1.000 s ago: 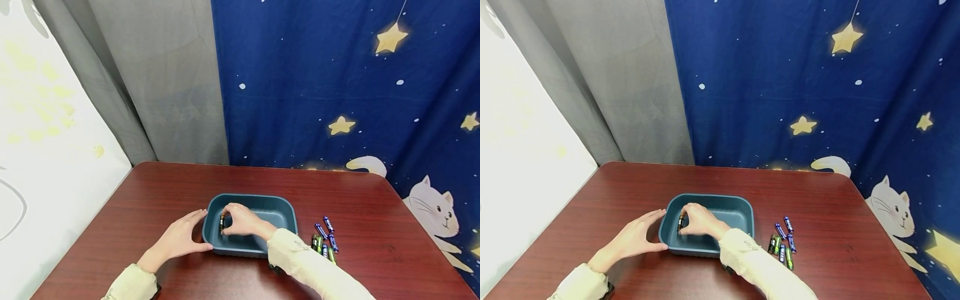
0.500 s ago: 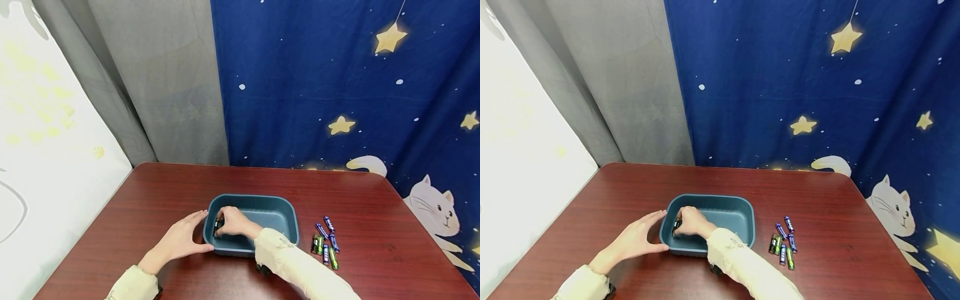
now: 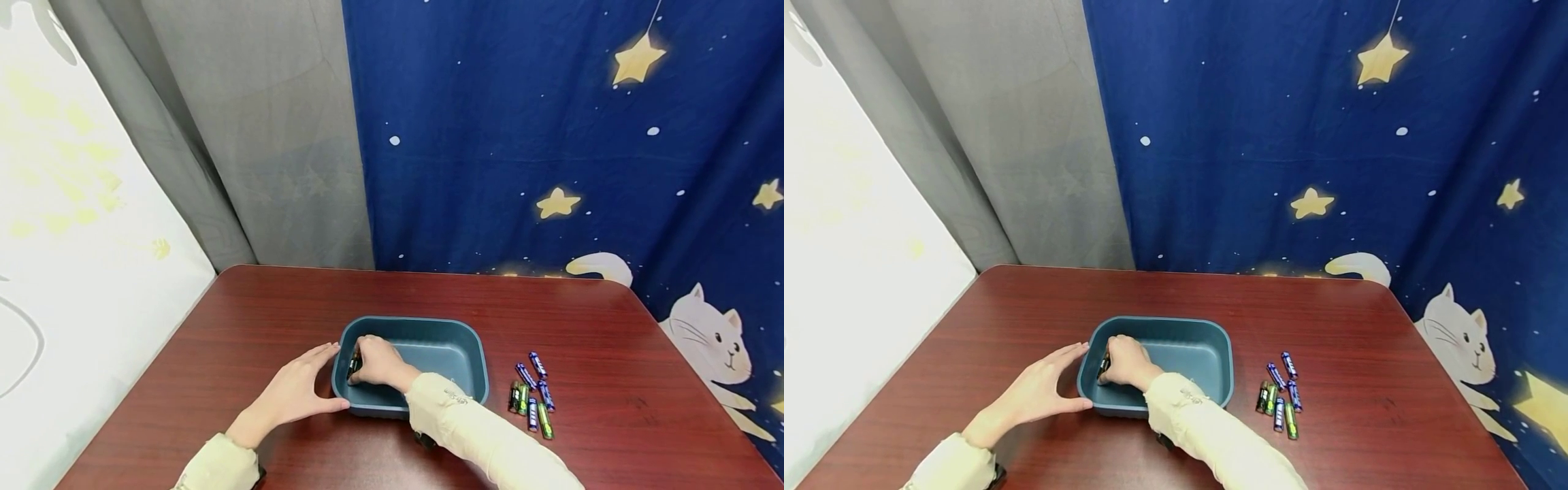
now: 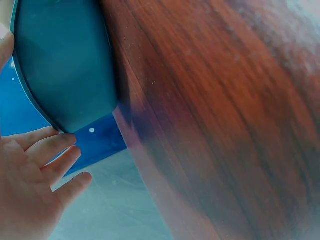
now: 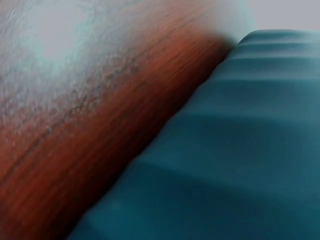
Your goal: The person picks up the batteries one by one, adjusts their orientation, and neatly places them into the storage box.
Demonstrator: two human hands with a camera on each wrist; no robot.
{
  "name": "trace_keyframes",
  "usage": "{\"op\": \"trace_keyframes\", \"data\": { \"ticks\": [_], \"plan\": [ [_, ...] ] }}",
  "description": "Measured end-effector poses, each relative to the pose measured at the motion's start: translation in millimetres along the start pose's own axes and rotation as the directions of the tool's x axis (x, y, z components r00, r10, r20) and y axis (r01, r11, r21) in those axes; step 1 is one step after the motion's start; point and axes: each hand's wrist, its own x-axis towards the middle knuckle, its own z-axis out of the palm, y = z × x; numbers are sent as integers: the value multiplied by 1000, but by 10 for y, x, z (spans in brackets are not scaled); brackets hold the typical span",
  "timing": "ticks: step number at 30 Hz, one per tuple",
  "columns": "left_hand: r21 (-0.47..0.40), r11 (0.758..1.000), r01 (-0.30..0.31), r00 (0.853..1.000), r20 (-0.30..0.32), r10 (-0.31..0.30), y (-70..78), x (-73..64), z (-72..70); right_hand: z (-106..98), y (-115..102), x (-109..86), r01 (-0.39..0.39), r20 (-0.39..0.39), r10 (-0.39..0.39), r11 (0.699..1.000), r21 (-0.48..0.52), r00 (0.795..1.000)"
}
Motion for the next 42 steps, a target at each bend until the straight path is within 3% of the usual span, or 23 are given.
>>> {"op": "trace_keyframes", "data": {
  "ticks": [9, 17, 29, 42],
  "plan": [
    [-8, 1000, 2, 1000, 4, -2, 3, 6, 8, -33, 71, -33, 22, 19, -22, 999, 23, 1000],
    [-4, 1000, 18, 1000, 14, -18, 5, 1, 16, -246, 218, -165, 59, -15, -58, 995, 81, 998],
    [-10, 998, 55, 998, 14, -55, 20, -28, 20, -692, 466, -594, 104, -114, -85, 980, 170, 990],
    [-10, 999, 42, 999, 18, -42, 21, -21, -4, -1051, 963, -1034, 211, -258, -162, 962, 174, 952]
  ]
}}
